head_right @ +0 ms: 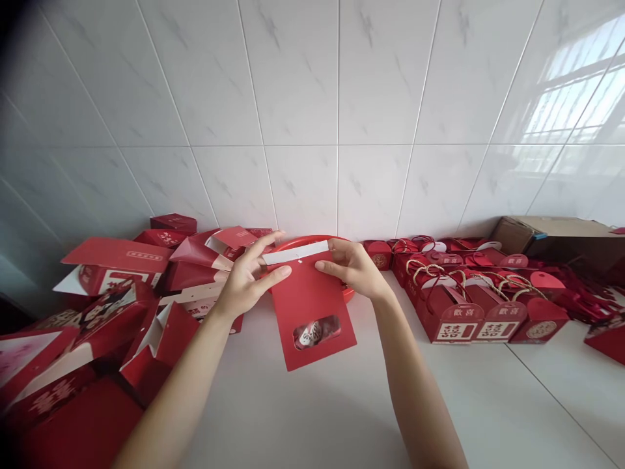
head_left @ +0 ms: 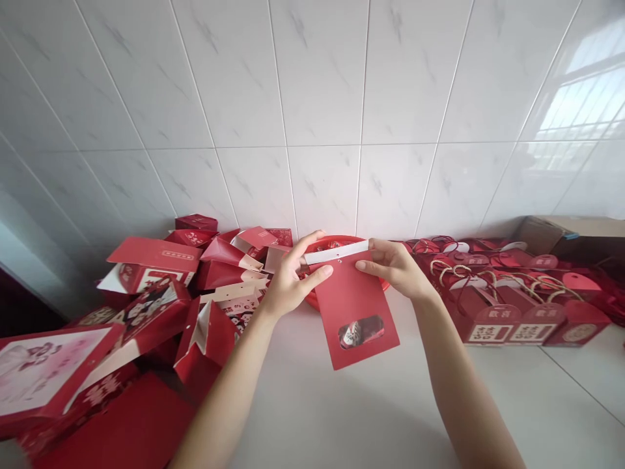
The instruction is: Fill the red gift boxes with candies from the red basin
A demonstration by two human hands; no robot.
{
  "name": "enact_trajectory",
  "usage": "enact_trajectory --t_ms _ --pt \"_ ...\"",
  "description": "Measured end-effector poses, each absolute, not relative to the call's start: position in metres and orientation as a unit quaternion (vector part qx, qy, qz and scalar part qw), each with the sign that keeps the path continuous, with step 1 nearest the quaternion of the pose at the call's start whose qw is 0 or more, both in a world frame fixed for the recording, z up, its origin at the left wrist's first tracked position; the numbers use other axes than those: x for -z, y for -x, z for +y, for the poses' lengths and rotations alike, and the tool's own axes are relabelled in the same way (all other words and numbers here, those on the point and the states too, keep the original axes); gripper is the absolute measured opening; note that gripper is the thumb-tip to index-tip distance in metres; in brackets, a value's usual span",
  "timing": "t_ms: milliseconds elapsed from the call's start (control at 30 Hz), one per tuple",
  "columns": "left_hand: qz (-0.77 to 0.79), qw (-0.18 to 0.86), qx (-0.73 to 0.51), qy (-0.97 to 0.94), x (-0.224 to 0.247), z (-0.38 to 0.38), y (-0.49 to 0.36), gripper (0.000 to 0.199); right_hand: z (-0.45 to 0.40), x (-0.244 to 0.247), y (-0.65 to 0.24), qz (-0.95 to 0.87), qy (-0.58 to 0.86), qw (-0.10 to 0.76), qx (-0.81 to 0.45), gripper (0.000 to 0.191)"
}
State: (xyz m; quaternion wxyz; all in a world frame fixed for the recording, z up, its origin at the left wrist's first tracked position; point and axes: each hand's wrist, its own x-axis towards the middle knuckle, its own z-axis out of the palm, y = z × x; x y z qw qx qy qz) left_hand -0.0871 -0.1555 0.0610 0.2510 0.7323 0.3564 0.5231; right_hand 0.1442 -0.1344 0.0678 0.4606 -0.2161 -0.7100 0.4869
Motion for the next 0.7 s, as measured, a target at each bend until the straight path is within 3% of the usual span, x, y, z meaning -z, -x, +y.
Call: enact_trajectory --t_ms 233,467,700 --pt "0.323 0.349 -0.516 -0.713 -0.0645 -0.1584 0.0874 0.048 -0.1341 -0.0656 -0.1427 -0.677 0.215 0.503 -0.492 0.032" --pt "0.338 0.301 -0.532 -0.716 -0.0652 -0.1600 0.0849 0.038 -0.1364 -0.0663 -0.1430 -0.700 0.224 0.495 -0.464 0.035" --pt "0.337 0.239 -0.543 -0.731 -0.0636 -0.1580 0.0854 0.022 -0.1415 -0.0719 -0.1425 -0.719 0.305 0.513 -0.356 0.055"
